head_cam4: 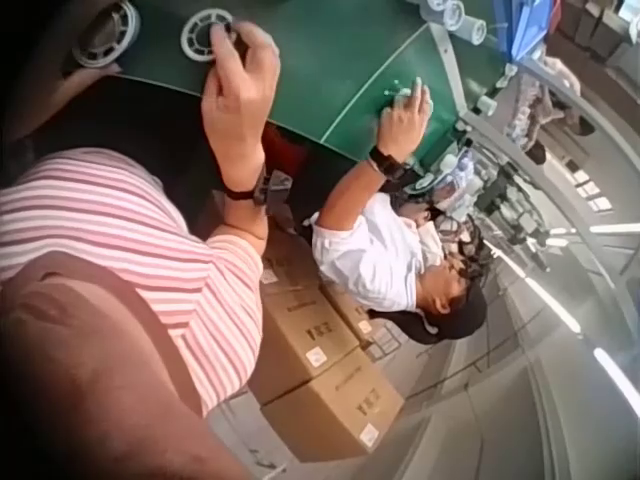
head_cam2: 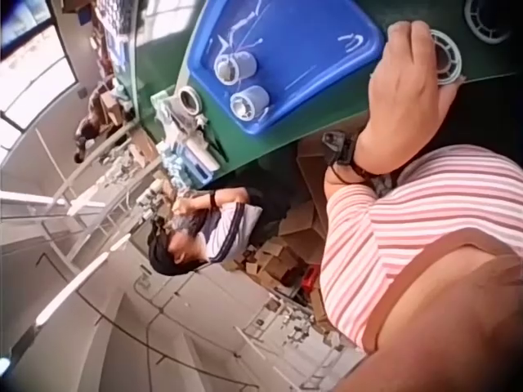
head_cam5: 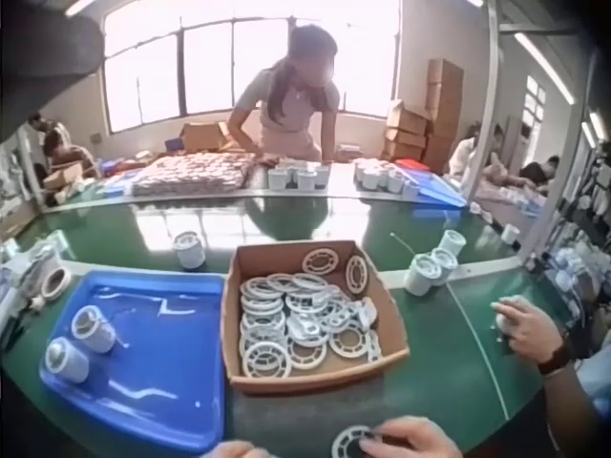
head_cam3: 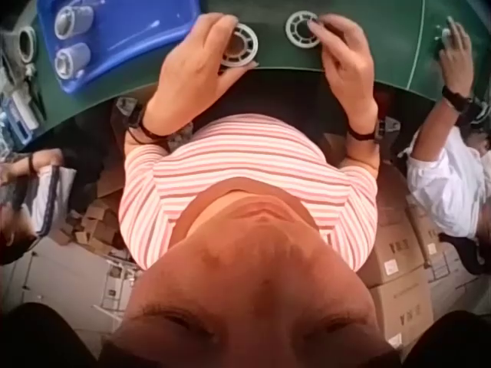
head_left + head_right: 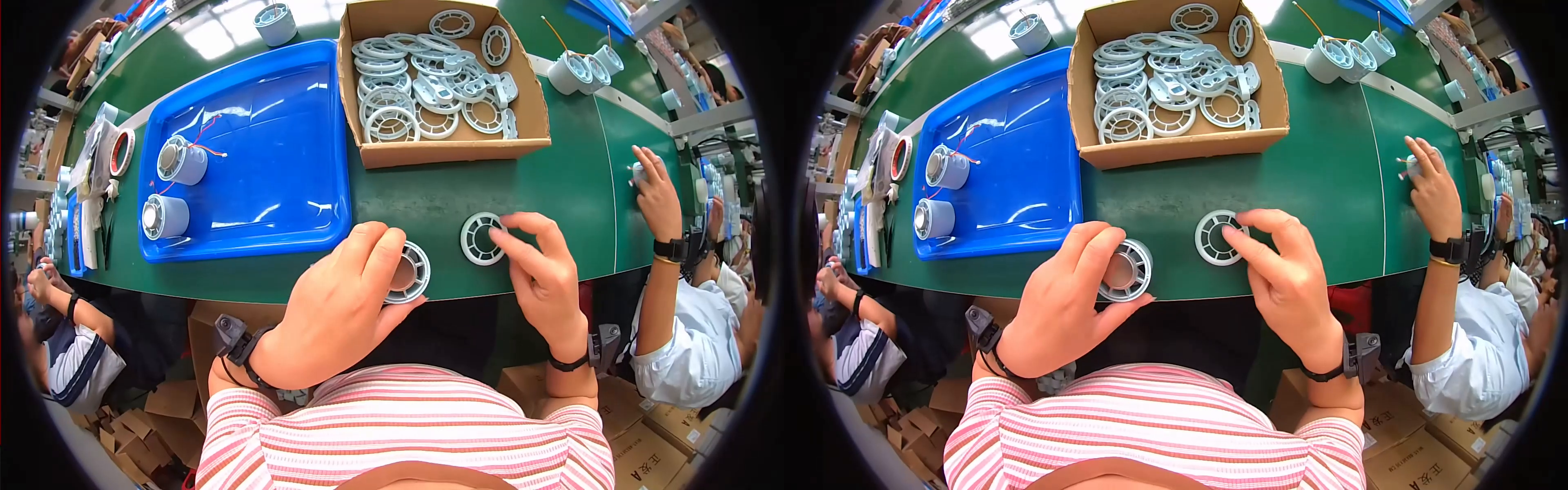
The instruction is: The person moves a blue tray and picks up a motor and a plastic ring. They fit the ring onto the motor by hand and place the assembled unit onto the blue tray, repeating the process several times.
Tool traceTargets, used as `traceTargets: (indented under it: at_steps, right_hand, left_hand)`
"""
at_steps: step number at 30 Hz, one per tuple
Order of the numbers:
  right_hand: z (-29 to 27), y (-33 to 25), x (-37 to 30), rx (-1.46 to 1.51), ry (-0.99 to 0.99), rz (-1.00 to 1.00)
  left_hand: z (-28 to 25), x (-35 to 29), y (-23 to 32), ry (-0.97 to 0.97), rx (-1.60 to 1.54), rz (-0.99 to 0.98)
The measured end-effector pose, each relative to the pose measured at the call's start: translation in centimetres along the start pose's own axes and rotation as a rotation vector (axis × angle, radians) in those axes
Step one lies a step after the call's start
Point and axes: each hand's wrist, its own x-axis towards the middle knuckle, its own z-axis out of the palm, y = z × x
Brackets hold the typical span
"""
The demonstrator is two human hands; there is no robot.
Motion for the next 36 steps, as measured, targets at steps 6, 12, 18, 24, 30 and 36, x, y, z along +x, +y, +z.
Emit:
traceTargets:
  at_steps: [6, 12, 18, 24, 30, 36]
  right_hand:
    - [2.0, -2.4, 0.6, 0.183, 0.06, 0.348]
    - [0.9, -4.1, 1.9, 0.648, 0.171, 0.291]
    - [1.1, -5.1, 3.1, 0.601, -0.004, 0.076]
    - [0.5, -3.9, 4.2, 0.636, -0.109, 0.017]
    - [0.3, -2.6, 4.7, 0.752, -0.227, -0.046]
    - [0.0, -2.4, 5.0, 0.8, -0.297, -0.021]
  left_hand:
    - [1.4, -0.1, 0.1, -0.043, -0.368, -0.168]
    - [2.8, 0.4, -0.9, -0.18, -1.008, -0.342]
    - [2.8, 1.0, -2.0, -0.228, -1.026, -0.203]
    - [2.8, 1.2, -2.4, -0.328, -1.107, -0.234]
    - [2.4, 1.6, -2.8, -0.389, -1.09, -0.245]
    - [2.2, 1.9, -3.0, -0.459, -1.144, -0.285]
